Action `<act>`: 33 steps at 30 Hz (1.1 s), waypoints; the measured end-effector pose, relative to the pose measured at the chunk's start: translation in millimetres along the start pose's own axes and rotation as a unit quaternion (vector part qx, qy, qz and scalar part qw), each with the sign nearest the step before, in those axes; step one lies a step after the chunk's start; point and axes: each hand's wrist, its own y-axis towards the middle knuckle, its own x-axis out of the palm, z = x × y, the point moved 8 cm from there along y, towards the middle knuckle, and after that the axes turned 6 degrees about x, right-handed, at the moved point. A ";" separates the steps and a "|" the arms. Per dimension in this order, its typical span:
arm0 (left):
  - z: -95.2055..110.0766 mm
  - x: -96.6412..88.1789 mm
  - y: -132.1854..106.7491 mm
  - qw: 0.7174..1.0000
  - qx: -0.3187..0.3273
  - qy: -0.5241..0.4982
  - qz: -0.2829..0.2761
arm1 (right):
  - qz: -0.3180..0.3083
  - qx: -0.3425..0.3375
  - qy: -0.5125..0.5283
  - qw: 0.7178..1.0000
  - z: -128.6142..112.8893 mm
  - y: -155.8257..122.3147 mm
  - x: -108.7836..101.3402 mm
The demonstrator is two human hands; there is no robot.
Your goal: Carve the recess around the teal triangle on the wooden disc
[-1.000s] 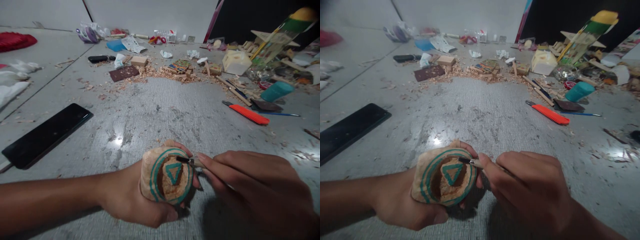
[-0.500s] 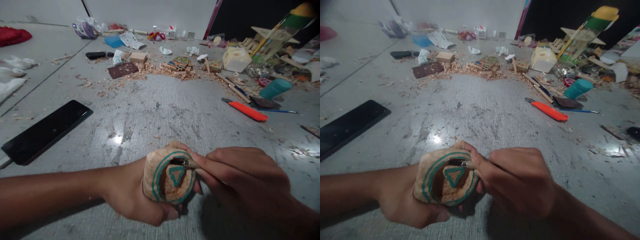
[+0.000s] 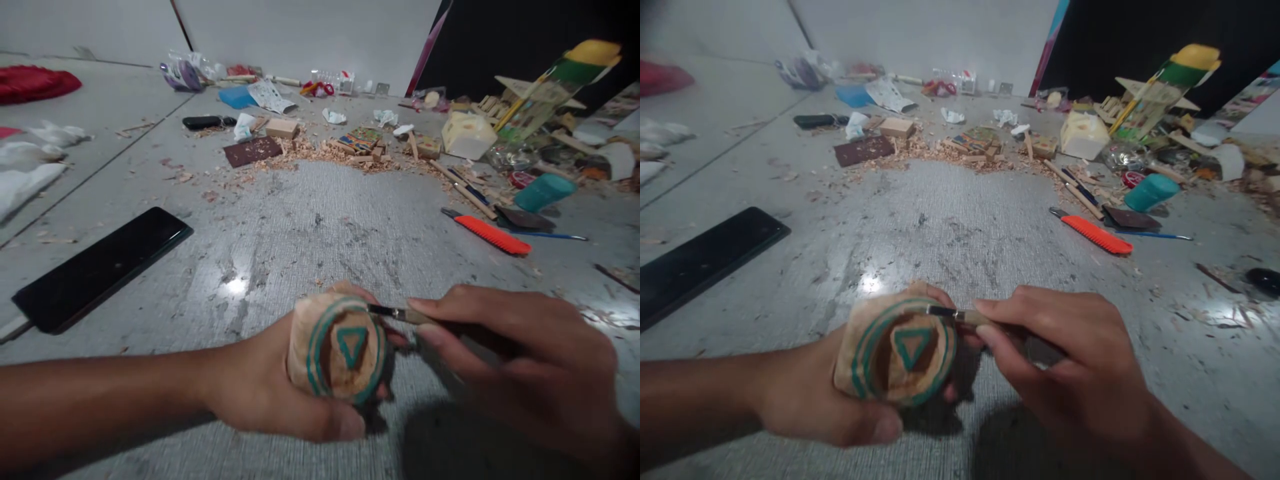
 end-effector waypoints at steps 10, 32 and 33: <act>21.6 -36.6 -3.7 0.861 -0.033 0.489 0.138 | 0.033 -0.020 -0.055 0.998 13.3 4.2 -5.3; 17.7 -27.4 4.2 0.758 0.017 0.651 0.032 | -0.087 -0.096 -0.274 0.953 -2.6 -24.1 23.3; 18.0 -27.5 4.6 0.756 0.019 0.653 0.031 | -0.090 -0.106 -0.283 0.949 -3.0 -25.4 25.0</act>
